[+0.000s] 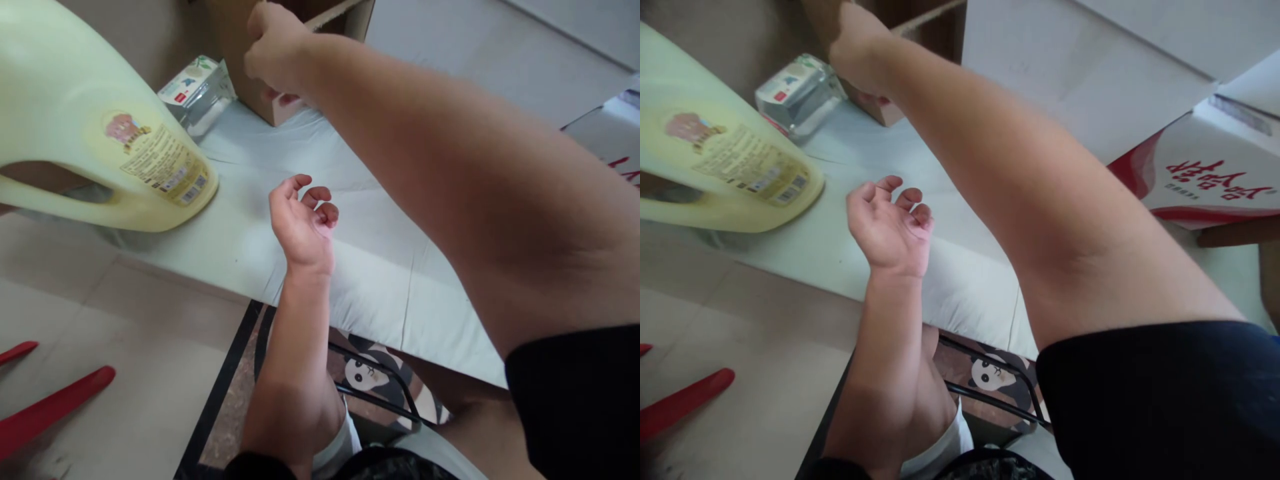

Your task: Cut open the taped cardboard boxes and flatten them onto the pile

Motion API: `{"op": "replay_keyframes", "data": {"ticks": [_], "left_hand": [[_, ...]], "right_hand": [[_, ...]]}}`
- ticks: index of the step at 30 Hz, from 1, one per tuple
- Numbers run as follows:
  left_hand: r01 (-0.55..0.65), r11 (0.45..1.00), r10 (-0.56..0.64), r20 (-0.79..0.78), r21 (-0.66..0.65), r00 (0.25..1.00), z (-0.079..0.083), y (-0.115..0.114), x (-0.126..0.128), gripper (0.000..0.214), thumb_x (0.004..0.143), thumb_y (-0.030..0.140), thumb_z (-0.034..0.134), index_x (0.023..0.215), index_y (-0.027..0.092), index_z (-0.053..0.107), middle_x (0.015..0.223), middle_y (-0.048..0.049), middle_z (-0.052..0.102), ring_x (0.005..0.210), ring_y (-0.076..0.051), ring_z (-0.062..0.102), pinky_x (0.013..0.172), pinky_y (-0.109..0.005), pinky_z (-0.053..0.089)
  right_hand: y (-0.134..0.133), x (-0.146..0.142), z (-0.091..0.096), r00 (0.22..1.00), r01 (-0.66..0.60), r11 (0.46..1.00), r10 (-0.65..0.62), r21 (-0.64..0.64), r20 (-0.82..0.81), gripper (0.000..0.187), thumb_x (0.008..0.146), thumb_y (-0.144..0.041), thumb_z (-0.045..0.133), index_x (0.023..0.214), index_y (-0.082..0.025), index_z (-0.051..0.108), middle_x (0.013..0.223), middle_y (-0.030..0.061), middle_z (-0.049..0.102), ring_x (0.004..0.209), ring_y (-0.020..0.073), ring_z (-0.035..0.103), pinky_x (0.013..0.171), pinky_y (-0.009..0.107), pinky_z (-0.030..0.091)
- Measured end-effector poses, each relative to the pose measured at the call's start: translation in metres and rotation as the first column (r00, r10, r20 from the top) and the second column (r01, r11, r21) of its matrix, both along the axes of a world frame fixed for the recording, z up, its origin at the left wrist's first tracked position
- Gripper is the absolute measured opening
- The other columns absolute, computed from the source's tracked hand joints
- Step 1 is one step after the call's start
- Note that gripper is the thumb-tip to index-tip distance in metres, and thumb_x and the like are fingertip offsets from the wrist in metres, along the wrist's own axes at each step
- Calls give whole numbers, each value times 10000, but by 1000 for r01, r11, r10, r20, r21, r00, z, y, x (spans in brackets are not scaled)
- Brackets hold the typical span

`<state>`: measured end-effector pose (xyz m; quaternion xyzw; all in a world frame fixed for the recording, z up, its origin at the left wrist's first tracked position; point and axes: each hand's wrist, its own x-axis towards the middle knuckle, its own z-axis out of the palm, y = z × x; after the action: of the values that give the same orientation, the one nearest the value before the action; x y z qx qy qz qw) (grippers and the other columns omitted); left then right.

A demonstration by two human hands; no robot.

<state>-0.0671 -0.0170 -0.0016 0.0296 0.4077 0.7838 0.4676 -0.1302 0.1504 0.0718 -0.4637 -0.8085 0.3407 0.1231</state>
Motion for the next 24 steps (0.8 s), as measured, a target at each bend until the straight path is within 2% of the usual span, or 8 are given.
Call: {"op": "replay_keyframes", "data": {"ticks": [2, 5, 9, 11, 14, 17, 21, 24], "left_hand": [[-24, 999, 25, 22, -31, 999, 6, -1, 1, 252, 926, 469, 452, 829, 243, 506, 710, -22, 541, 522, -124, 488, 446, -268, 340], [-161, 984, 161, -2, -78, 987, 10, -3, 0, 199, 922, 400, 407, 813, 246, 468, 654, 19, 459, 482, -111, 416, 481, -263, 319], [-534, 846, 518, -231, -9, 824, 6, -8, -9, 163, 903, 352, 428, 780, 249, 400, 733, 24, 451, 698, -135, 554, 666, -270, 407], [-600, 800, 571, -337, 24, 749, 4, -10, -12, 151, 913, 363, 434, 810, 257, 407, 831, 19, 523, 903, -149, 614, 787, -279, 433], [-436, 899, 418, -403, 51, 814, 4, -11, -5, 166, 954, 420, 418, 878, 278, 458, 993, 18, 626, 1115, -167, 630, 891, -297, 461], [-122, 987, 153, -403, 103, 902, 4, -9, 21, 296, 995, 485, 387, 890, 268, 559, 1004, -8, 686, 1100, -191, 664, 897, -308, 498], [227, 949, -117, -425, 218, 897, 1, -7, 69, 460, 1012, 475, 364, 793, 224, 680, 931, -62, 731, 972, -213, 702, 892, -349, 537], [312, 944, -236, -437, 110, 868, -1, -3, 92, 385, 967, 499, 503, 745, 236, 674, 920, -51, 736, 1040, -244, 712, 836, -337, 560]], "right_hand": [[-11, 12, 3, 999, 4, 999, -6, -44, -31, 435, 1005, -178, 466, 1427, -118, 379, 1116, -69, 570, 923, -19, 716, 798, 221, 567], [-26, 41, 4, 989, 12, 999, -4, 52, -149, 363, 980, -151, 419, 1328, -102, 505, 1102, -79, 549, 823, -89, 623, 785, 133, 556], [-50, 115, -5, 964, 119, 961, -52, 248, -261, 156, 944, -120, 497, 993, -130, 645, 995, -48, 651, 684, -11, 564, 775, 123, 566], [-72, 167, -13, 915, 217, 911, -65, 350, -398, 111, 888, -129, 569, 792, -173, 604, 834, -28, 658, 619, 45, 541, 676, 174, 535], [-119, 250, -24, 812, 418, 826, -153, 379, -563, 102, 818, -244, 623, 750, -223, 550, 690, -22, 571, 537, 86, 474, 553, 257, 437], [-171, 321, -38, 673, 680, 673, -414, 291, -614, 79, 736, -263, 624, 753, -259, 547, 730, 16, 612, 555, 121, 517, 532, 308, 402], [-211, 379, -68, 549, 803, 564, -573, 194, -609, 119, 679, -274, 672, 709, -293, 559, 835, 57, 689, 773, 217, 667, 685, 430, 513], [-216, 394, -82, 541, 812, 553, -591, 187, -599, 170, 655, -279, 713, 742, -314, 571, 983, 57, 686, 1031, 267, 683, 875, 502, 531]]}}
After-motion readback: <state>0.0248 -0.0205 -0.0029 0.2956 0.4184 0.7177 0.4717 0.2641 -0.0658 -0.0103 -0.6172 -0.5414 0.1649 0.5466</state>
